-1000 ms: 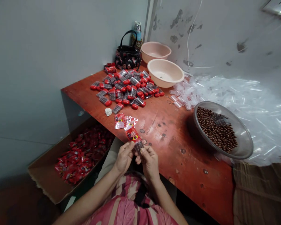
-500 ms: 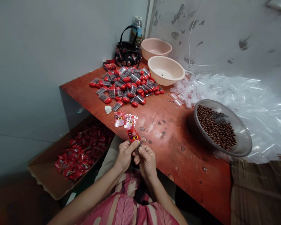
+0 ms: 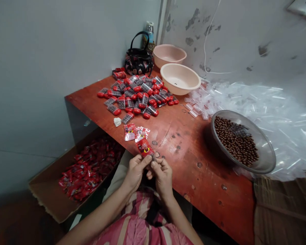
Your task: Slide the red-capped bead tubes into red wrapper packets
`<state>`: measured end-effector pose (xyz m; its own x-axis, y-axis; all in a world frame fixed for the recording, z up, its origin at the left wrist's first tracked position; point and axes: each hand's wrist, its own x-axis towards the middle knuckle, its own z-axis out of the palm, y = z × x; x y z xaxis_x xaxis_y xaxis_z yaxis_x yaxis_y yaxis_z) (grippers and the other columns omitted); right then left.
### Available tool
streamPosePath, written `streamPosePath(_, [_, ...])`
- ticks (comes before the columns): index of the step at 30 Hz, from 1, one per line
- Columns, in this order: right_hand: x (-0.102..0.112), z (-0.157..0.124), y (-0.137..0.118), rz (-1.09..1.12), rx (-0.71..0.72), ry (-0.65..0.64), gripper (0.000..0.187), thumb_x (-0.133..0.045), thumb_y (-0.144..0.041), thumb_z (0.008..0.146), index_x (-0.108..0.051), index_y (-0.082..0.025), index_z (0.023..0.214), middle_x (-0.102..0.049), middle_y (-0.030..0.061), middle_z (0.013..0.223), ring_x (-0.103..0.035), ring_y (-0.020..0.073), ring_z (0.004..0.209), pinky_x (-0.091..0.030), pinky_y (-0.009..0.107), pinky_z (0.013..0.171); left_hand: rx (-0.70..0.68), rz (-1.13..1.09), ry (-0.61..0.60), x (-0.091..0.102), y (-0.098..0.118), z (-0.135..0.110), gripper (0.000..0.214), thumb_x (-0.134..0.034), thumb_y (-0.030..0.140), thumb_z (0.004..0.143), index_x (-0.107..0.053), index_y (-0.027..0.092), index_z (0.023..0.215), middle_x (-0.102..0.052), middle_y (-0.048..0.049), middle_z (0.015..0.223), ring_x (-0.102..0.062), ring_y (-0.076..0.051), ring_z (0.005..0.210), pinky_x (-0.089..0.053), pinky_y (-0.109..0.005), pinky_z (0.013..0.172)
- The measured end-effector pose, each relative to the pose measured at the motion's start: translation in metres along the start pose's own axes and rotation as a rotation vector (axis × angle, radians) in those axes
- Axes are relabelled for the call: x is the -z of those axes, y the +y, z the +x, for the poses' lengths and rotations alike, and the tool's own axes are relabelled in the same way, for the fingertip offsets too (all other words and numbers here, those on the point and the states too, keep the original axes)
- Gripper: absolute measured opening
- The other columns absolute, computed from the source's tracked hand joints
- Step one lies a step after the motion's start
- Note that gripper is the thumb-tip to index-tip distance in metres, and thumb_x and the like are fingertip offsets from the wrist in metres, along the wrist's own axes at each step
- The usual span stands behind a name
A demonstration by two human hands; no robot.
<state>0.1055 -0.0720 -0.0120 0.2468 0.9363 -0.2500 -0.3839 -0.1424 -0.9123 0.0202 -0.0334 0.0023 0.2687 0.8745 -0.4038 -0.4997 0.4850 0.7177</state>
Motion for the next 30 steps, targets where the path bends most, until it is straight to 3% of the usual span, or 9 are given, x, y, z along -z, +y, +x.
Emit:
streamPosePath(5, [-0.001,-0.004,0.003,-0.199,0.075,0.003,0.015,-0.057,-0.028,0.077,-0.053,-0.015,0.083,-0.057,-0.0032,0.055,-0.053,0.0083,0.044,-0.045,0.018,0.043,0.05,-0.045,-0.015,0.0,0.007,0.006,0.033,-0.061,0.034,0.069,-0.063,0.008,0.089,-0.061,-0.0049,0.062,-0.045,-0.009,0.04,-0.032,-0.02,0.034])
streamPosePath(10, [0.003,-0.01,0.006,-0.297,0.145,0.001,0.012,-0.055,-0.026,0.079,-0.054,-0.016,0.085,-0.056,-0.0034,0.055,-0.053,0.0085,0.044,-0.044,0.019,0.044,0.093,-0.007,-0.025,-0.002,0.001,-0.001,0.034,-0.06,0.034,0.069,-0.064,0.007,0.089,-0.054,0.0,0.051,-0.037,-0.006,0.035,-0.025,-0.019,0.031])
streamPosePath(14, [0.002,-0.009,0.005,-0.181,0.125,0.025,0.01,-0.057,-0.025,0.077,-0.053,-0.016,0.078,-0.055,-0.0047,0.051,-0.051,0.0075,0.041,-0.042,0.017,0.041,0.106,0.003,-0.003,-0.004,-0.007,-0.007,0.033,-0.062,0.035,0.068,-0.064,0.008,0.087,-0.044,0.005,0.044,-0.028,-0.002,0.032,-0.02,-0.017,0.031])
streamPosePath(21, [-0.004,0.002,0.005,0.183,-0.097,-0.025,0.017,-0.059,-0.028,0.074,-0.049,-0.015,0.067,-0.055,-0.0042,0.043,-0.045,0.0061,0.03,-0.036,0.014,0.033,0.017,0.07,-0.015,0.001,-0.011,-0.003,0.029,-0.058,0.036,0.072,-0.061,0.011,0.088,-0.039,0.0072,0.041,-0.03,-0.004,0.03,-0.025,-0.017,0.03])
streamPosePath(26, [-0.003,0.002,0.002,0.166,-0.092,-0.001,0.014,-0.06,-0.025,0.074,-0.052,-0.014,0.073,-0.063,0.0009,0.059,-0.051,0.0066,0.038,-0.04,0.015,0.036,-0.003,-0.082,-0.029,0.003,-0.004,-0.005,0.025,-0.052,0.04,0.076,-0.054,0.015,0.075,-0.044,0.0052,0.05,-0.039,-0.007,0.034,-0.034,-0.021,0.033])
streamPosePath(30, [-0.004,-0.001,0.003,0.108,-0.039,0.031,0.015,-0.059,-0.027,0.076,-0.052,-0.014,0.076,-0.061,-0.0014,0.056,-0.052,0.0066,0.039,-0.043,0.016,0.04,-0.036,0.03,0.057,0.002,-0.008,-0.004,0.027,-0.056,0.04,0.073,-0.051,0.015,0.065,-0.041,0.0056,0.049,-0.036,-0.005,0.036,-0.03,-0.018,0.034])
